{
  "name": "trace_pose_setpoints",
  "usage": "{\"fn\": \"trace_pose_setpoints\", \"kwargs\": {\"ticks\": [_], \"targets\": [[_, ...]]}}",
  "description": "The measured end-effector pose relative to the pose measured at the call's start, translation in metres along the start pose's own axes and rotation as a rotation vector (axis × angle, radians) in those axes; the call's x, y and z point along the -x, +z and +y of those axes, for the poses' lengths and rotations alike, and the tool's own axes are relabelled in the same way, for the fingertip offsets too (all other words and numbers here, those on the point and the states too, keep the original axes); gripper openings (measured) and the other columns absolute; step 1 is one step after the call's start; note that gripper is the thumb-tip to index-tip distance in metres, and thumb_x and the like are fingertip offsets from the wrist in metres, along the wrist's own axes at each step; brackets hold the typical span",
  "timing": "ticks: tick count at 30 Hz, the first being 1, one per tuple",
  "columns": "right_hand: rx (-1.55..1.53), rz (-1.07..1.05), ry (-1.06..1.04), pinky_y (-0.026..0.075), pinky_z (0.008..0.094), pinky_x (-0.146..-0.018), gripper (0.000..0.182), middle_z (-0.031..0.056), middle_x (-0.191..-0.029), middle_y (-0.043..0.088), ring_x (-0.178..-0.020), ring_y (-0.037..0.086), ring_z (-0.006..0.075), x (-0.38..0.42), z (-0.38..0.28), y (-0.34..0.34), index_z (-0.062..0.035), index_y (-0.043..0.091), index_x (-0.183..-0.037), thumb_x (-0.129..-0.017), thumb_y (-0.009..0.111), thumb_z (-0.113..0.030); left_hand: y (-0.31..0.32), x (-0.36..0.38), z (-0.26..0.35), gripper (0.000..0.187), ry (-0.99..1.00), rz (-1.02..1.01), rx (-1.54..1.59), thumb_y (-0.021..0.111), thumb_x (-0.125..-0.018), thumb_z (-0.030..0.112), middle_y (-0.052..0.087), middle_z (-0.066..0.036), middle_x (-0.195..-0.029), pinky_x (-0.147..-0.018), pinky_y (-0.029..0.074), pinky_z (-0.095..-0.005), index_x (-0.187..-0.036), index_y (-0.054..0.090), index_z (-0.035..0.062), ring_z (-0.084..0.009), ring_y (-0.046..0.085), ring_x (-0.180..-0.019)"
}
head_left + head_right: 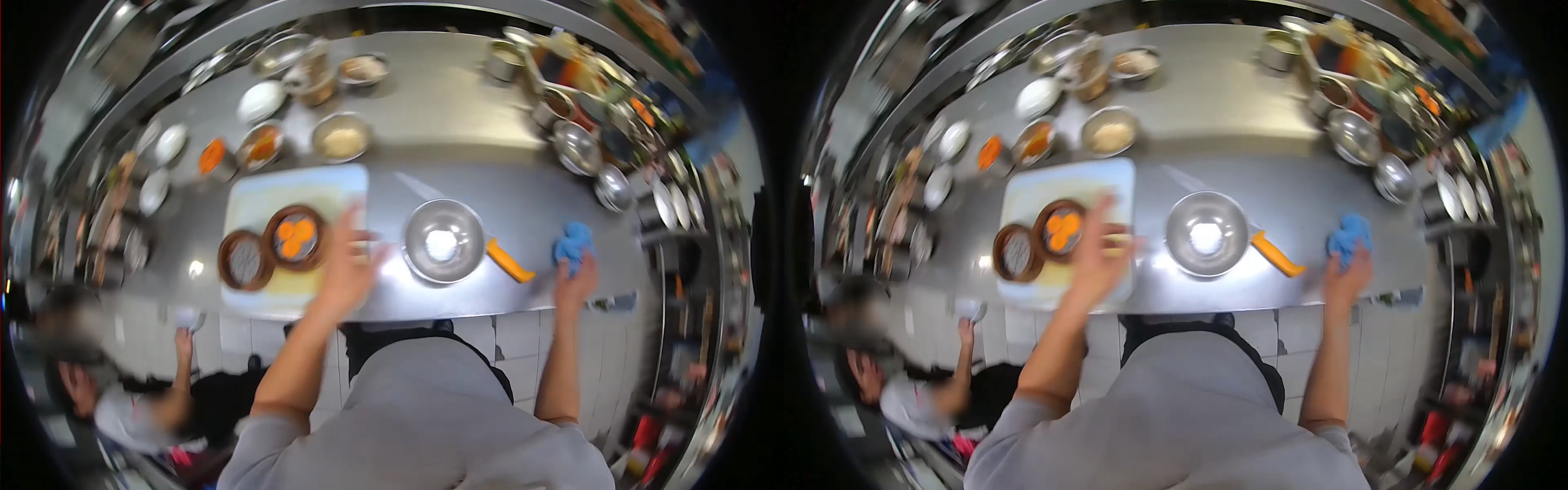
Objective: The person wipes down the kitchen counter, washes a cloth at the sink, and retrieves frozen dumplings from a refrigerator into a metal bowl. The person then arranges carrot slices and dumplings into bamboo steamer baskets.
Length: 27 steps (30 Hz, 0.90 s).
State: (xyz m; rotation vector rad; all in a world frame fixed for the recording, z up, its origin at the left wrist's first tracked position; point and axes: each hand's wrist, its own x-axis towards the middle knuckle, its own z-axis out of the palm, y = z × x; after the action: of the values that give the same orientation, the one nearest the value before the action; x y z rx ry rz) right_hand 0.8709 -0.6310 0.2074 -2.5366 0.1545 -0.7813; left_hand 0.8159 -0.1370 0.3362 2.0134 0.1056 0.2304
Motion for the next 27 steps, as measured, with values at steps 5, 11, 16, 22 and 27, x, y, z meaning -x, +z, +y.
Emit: {"fn": "trace_pose_setpoints", "kwargs": {"ticks": [5, 11, 16, 22, 27], "targets": [[0.351, -0.065, -0.23, 0.046, 0.0539, -0.108, 0.058, 0.027, -0.139, 0.064, -0.126, 0.059, 0.0459, -0.003, 0.155, 0.037, -0.0087, 0.061, -0.147, -0.099, 0.074, -0.037, 0.127, 0.028, 0.091, 0.091, 0.422, -0.69, -0.193, 0.078, -0.095, 0.018, 0.027, -0.023, -0.172, -0.114, 0.05, -0.0442, -0.17, 0.027, 0.0153, -0.0424, 0.05, -0.146], [-0.766, -0.309, 0.541, 0.05, 0.0439, -0.103, 0.053, 0.0222, -0.133, 0.069, -0.122, 0.064, 0.0333, -0.021, 0.083, 0.002, 0.0043, 0.06, -0.143, -0.105, 0.066, -0.032, 0.221, 0.025, 0.097, 0.097, 0.4, -0.684, -0.146, 0.081, -0.094, 0.022, 0.027, -0.025, -0.171, -0.111, 0.052, -0.045, -0.171, 0.022, 0.012, -0.0443, 0.054, -0.141], [-1.06, -0.319, 0.235, 0.05, 0.0313, -0.091, 0.022, 0.0036, -0.106, 0.066, -0.098, 0.059, 0.0138, -0.001, -0.043, -0.058, -0.0015, 0.063, -0.118, -0.109, 0.063, -0.021, 0.269, 0.011, 0.105, 0.081, 0.13, -0.643, 0.135, 0.084, -0.09, 0.028, 0.046, -0.026, -0.156, -0.11, 0.049, -0.0466, -0.158, 0.045, 0.005, -0.0438, 0.059, -0.131], [-0.897, 0.064, 0.384, 0.051, 0.0353, -0.094, 0.024, 0.0051, -0.107, 0.068, -0.101, 0.063, 0.0174, -0.05, -0.03, -0.066, -0.0028, 0.062, -0.122, -0.106, 0.065, -0.019, 0.222, 0.025, 0.12, 0.062, 0.525, -0.596, 0.021, 0.077, -0.091, 0.011, 0.051, -0.022, -0.153, -0.101, 0.056, -0.0413, -0.148, 0.056, 0.0037, -0.0363, 0.062, -0.128], [0.006, 0.172, -0.051, 0.049, 0.05, -0.104, 0.059, 0.0205, -0.118, 0.07, -0.117, 0.064, 0.0383, -0.046, -0.013, -0.051, -0.0051, 0.051, -0.151, -0.098, 0.072, -0.021, 0.139, 0.047, 0.058, 0.062, 0.334, -0.2, -0.275, 0.078, -0.091, 0.012, 0.047, -0.021, -0.159, -0.098, 0.059, -0.0405, -0.149, 0.058, 0.0088, -0.0357, 0.062, -0.13]]}}
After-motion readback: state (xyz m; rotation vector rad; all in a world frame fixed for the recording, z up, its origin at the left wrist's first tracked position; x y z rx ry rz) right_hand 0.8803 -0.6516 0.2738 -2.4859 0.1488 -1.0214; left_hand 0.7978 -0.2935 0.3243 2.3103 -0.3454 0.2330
